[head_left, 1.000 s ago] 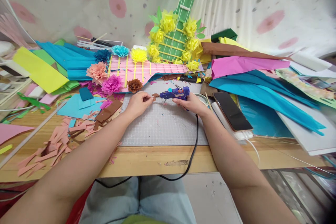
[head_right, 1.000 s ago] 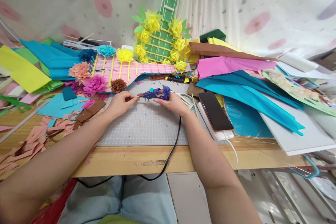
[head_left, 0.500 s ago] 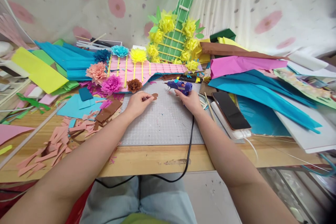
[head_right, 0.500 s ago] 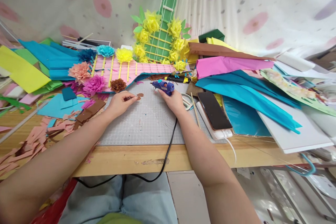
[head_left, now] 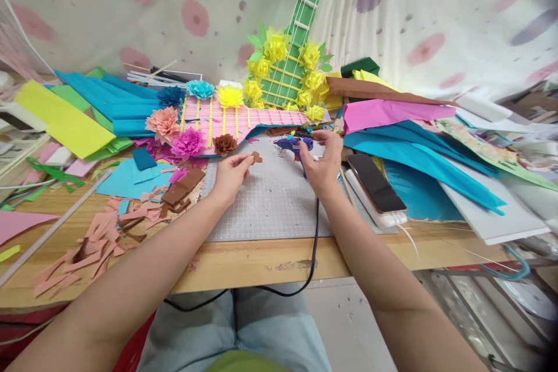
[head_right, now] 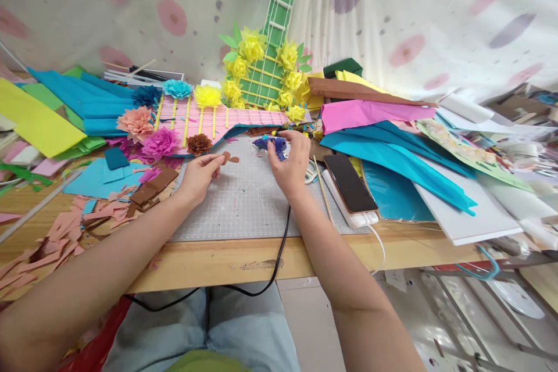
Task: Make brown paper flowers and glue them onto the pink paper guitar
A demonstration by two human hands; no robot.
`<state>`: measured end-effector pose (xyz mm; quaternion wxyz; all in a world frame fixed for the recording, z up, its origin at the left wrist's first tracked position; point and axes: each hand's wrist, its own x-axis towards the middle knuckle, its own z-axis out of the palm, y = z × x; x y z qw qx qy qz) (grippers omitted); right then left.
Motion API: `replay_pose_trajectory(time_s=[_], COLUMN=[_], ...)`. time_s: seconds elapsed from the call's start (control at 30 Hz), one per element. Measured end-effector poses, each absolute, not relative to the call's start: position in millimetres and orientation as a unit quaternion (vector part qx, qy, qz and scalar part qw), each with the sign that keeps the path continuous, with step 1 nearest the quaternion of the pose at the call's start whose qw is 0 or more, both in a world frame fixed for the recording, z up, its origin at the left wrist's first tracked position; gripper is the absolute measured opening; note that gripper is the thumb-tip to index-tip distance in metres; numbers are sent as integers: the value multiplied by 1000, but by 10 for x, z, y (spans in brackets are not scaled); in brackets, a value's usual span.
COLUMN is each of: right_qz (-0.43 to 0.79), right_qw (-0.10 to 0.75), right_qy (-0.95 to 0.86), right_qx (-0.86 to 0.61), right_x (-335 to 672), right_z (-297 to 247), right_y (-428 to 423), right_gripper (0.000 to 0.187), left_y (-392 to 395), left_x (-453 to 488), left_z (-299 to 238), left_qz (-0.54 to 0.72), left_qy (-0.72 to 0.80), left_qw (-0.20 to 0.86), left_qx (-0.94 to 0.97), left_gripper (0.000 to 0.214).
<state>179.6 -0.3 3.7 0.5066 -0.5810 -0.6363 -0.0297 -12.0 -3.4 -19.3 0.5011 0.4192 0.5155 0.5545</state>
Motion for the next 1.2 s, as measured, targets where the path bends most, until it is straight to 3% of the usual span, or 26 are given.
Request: replay_pose_trajectory(time_s=[0.1, 0.3, 0.4, 0.6, 0.97, 1.03, 1.1, 1.2], right_qz=[143, 550, 646, 626, 540, 540, 547, 543], right_qw=[527, 502, 501, 568, 627, 618, 598, 543], right_qy=[-644, -444, -371, -303, -344, -339, -334, -370], right_qx=[-536, -499, -440, -440, -443, -461, -482, -523], right_x=[1499, 977, 826, 643, 554, 579, 616, 683], right_z=[73, -23, -20, -49, -123, -117, -103, -84], right_y=[-90, -51, -16, 15, 93, 128, 161, 192], right_gripper=[21, 35, 33, 24, 21, 24, 25, 25], left_y=[-58, -134, -147, -108, -72, 8, 100, 197], left_x=[-97, -44, -39, -61, -62, -169, -343, -624], left_z=[-152, -97, -83, -90, -135, -135, -102, -40], left_qz=[584, 609, 625, 640, 667, 687, 714, 603], left_qy=[512, 497, 486, 495, 491, 495, 497, 547], left_qw=[526, 560, 565, 546, 513, 456, 326, 115], left_qx=[347, 263, 232, 219, 227, 275, 371, 569], left_gripper=[22, 16, 16, 18, 20, 23, 25, 46])
